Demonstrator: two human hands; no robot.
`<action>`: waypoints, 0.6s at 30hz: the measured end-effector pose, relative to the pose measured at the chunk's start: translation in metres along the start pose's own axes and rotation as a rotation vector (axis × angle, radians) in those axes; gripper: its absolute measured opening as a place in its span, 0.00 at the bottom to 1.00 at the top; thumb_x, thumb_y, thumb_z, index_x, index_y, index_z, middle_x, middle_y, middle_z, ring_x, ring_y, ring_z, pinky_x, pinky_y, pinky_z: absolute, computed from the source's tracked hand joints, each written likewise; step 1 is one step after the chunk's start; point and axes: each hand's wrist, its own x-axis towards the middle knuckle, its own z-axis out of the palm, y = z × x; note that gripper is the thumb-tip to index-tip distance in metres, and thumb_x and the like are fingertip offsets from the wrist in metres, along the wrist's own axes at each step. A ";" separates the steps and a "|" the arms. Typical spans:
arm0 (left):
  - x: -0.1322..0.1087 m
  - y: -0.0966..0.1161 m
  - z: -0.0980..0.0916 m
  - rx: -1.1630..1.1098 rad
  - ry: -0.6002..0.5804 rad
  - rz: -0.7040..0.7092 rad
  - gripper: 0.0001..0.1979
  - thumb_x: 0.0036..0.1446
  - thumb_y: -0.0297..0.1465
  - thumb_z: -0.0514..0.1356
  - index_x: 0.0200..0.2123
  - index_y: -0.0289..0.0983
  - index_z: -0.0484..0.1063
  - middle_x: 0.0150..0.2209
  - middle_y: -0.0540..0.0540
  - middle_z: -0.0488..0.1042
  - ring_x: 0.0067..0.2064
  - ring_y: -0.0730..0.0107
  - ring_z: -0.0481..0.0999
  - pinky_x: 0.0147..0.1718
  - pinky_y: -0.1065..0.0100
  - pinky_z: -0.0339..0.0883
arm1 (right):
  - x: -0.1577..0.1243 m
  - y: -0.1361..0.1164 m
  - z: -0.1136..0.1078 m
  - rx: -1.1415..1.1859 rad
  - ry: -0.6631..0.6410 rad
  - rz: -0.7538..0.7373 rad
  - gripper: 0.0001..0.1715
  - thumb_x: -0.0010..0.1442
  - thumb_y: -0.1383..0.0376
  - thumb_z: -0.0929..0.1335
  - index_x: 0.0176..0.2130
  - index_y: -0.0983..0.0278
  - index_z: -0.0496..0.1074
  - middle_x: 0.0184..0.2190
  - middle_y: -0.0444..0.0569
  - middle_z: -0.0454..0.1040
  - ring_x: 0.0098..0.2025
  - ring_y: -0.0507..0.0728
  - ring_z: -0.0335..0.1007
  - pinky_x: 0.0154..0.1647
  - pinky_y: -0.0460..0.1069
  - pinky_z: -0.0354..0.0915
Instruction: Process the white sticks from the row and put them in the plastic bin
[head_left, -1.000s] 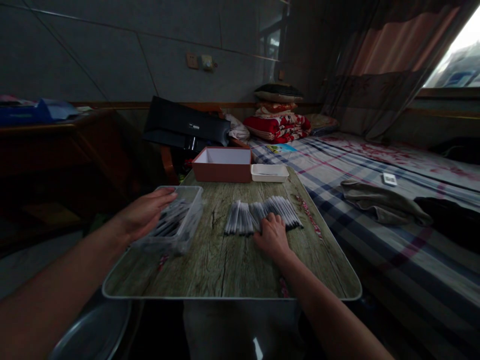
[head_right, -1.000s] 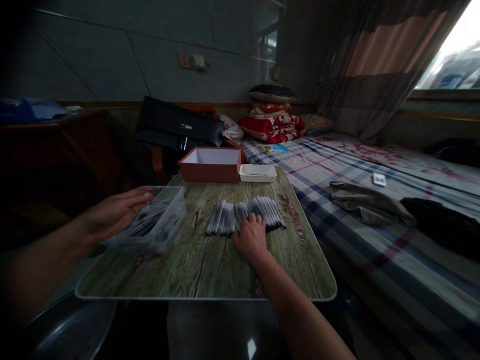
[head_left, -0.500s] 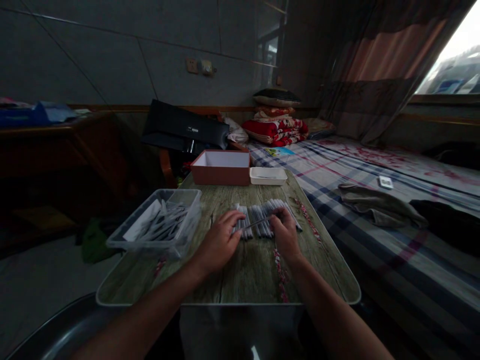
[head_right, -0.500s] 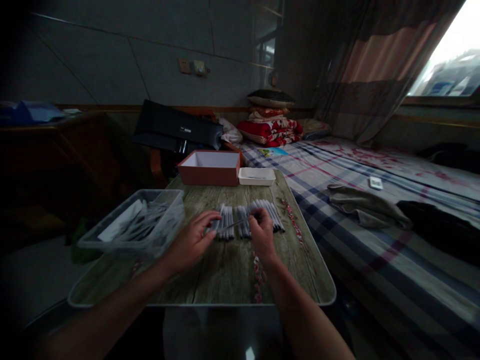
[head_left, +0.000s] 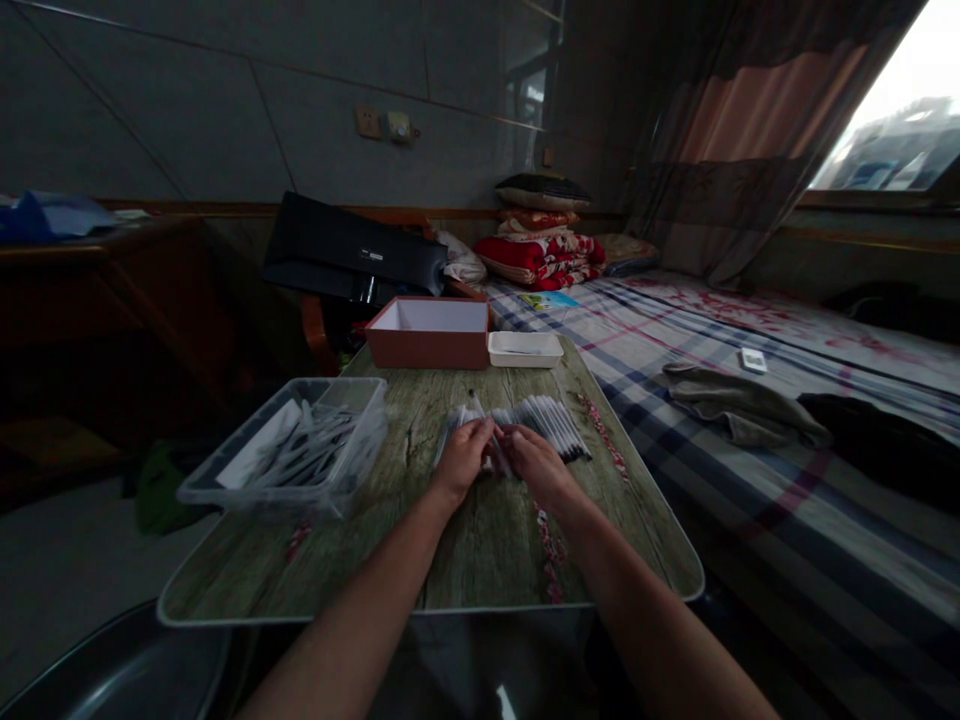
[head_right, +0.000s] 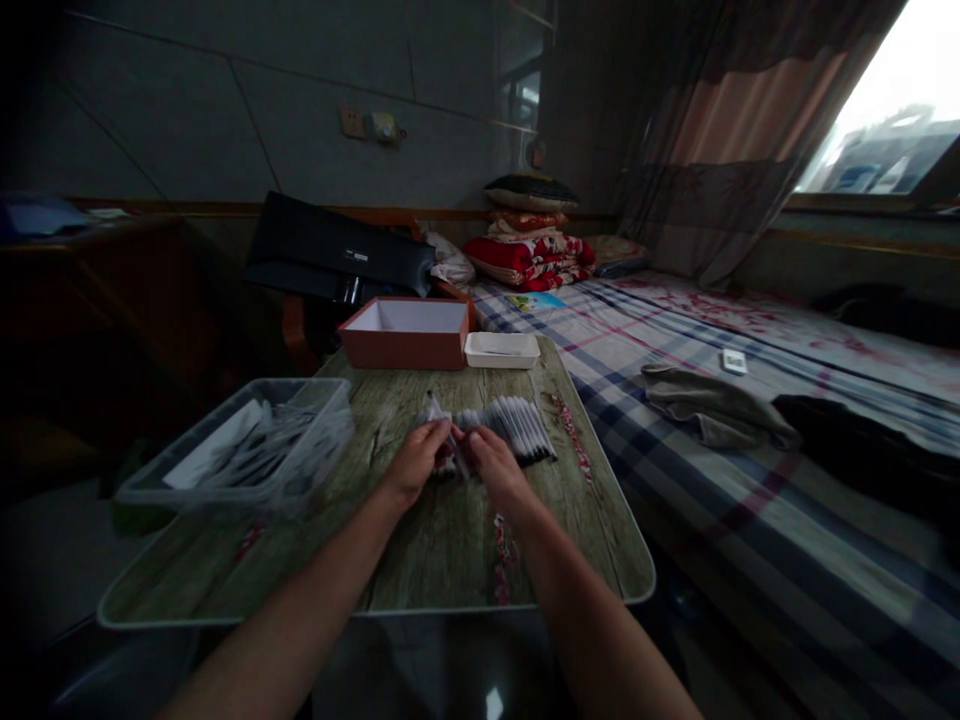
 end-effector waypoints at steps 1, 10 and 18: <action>-0.001 -0.004 0.001 0.036 0.045 0.068 0.19 0.56 0.47 0.56 0.29 0.35 0.73 0.25 0.49 0.71 0.25 0.73 0.69 0.25 0.71 0.62 | 0.000 0.003 0.001 -0.017 -0.036 0.027 0.24 0.51 0.51 0.71 0.42 0.64 0.68 0.29 0.45 0.70 0.27 0.52 0.65 0.28 0.47 0.61; -0.003 -0.022 0.001 -0.192 -0.022 0.116 0.17 0.57 0.46 0.57 0.29 0.37 0.71 0.40 0.43 0.78 0.41 0.63 0.77 0.42 0.63 0.69 | -0.007 0.015 0.015 -0.137 -0.165 0.051 0.22 0.53 0.49 0.69 0.32 0.64 0.64 0.20 0.38 0.57 0.20 0.46 0.50 0.19 0.43 0.45; -0.003 -0.025 0.000 -0.243 0.007 0.072 0.19 0.55 0.49 0.58 0.26 0.39 0.67 0.31 0.45 0.78 0.38 0.61 0.78 0.39 0.61 0.71 | -0.011 0.009 0.026 -0.235 -0.137 0.052 0.23 0.54 0.46 0.67 0.29 0.63 0.62 0.17 0.36 0.52 0.17 0.46 0.44 0.16 0.43 0.42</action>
